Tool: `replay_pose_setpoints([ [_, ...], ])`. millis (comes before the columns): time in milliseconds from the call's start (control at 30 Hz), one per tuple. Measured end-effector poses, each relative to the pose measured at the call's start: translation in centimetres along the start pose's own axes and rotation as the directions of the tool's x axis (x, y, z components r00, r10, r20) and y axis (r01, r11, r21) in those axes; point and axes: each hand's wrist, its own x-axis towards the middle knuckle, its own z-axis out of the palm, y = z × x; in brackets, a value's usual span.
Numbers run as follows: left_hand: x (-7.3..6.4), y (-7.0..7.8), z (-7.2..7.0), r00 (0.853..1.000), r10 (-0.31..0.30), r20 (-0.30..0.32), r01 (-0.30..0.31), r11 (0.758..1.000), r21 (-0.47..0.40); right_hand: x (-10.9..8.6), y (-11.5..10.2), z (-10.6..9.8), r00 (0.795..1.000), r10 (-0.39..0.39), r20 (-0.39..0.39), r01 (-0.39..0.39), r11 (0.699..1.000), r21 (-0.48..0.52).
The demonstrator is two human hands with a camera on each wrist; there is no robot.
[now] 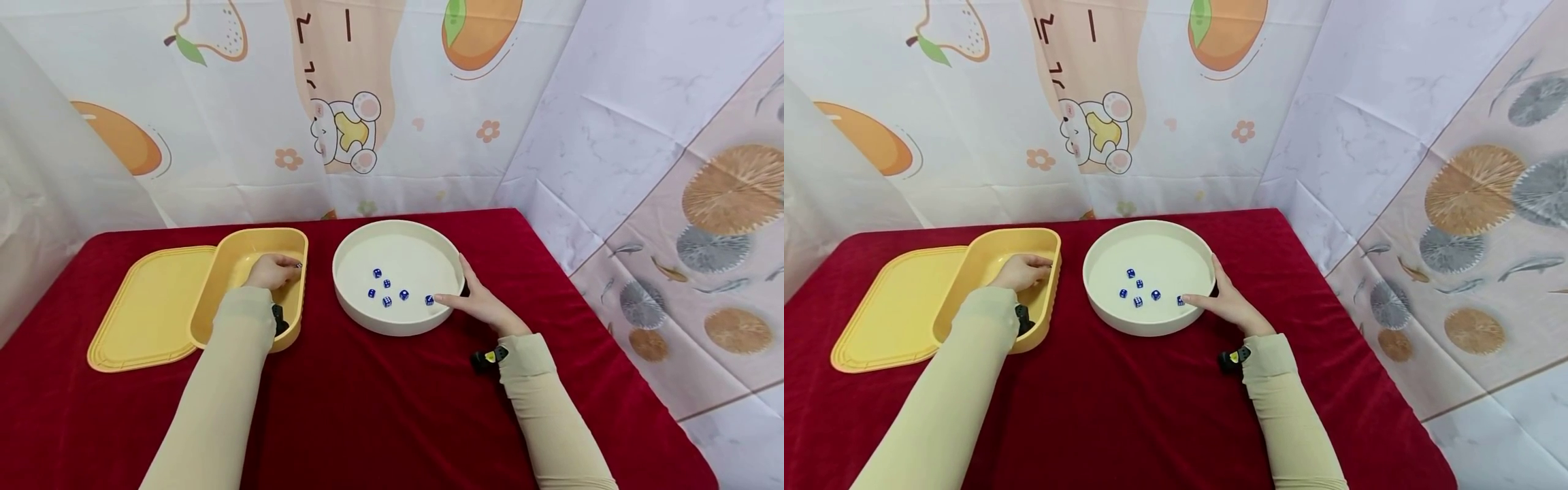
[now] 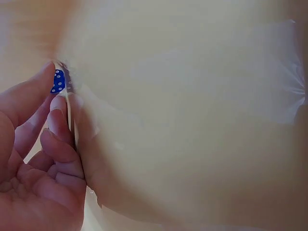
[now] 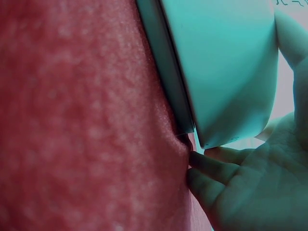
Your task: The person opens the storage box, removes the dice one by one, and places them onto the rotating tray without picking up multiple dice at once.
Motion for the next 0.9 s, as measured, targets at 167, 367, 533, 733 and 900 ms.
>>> replay_pose_setpoints([
  [167,-0.1,0.2,0.1,1.000,0.011,-0.016,-0.010,0.999,0.034,0.0,0.0,-0.1,1.000,0.005,-0.004,-0.005,1.000,-0.016],
  [367,-0.7,0.6,0.1,1.000,0.005,-0.020,-0.004,0.999,0.037,0.0,0.0,-0.2,1.000,0.002,-0.006,-0.002,1.000,-0.019],
  [533,-1.0,0.8,0.0,1.000,0.003,-0.023,-0.002,0.999,0.034,0.0,0.0,-0.2,1.000,0.007,-0.006,-0.007,1.000,-0.022],
  [733,-0.5,0.6,-0.2,0.999,0.011,-0.041,-0.011,1.000,0.012,0.0,0.0,-0.1,1.000,0.006,-0.006,-0.006,1.000,-0.011],
  [900,0.0,0.2,-0.5,0.999,-0.006,-0.044,0.003,0.998,-0.067,0.0,0.0,0.0,1.000,0.004,-0.006,-0.004,1.000,-0.006],
])
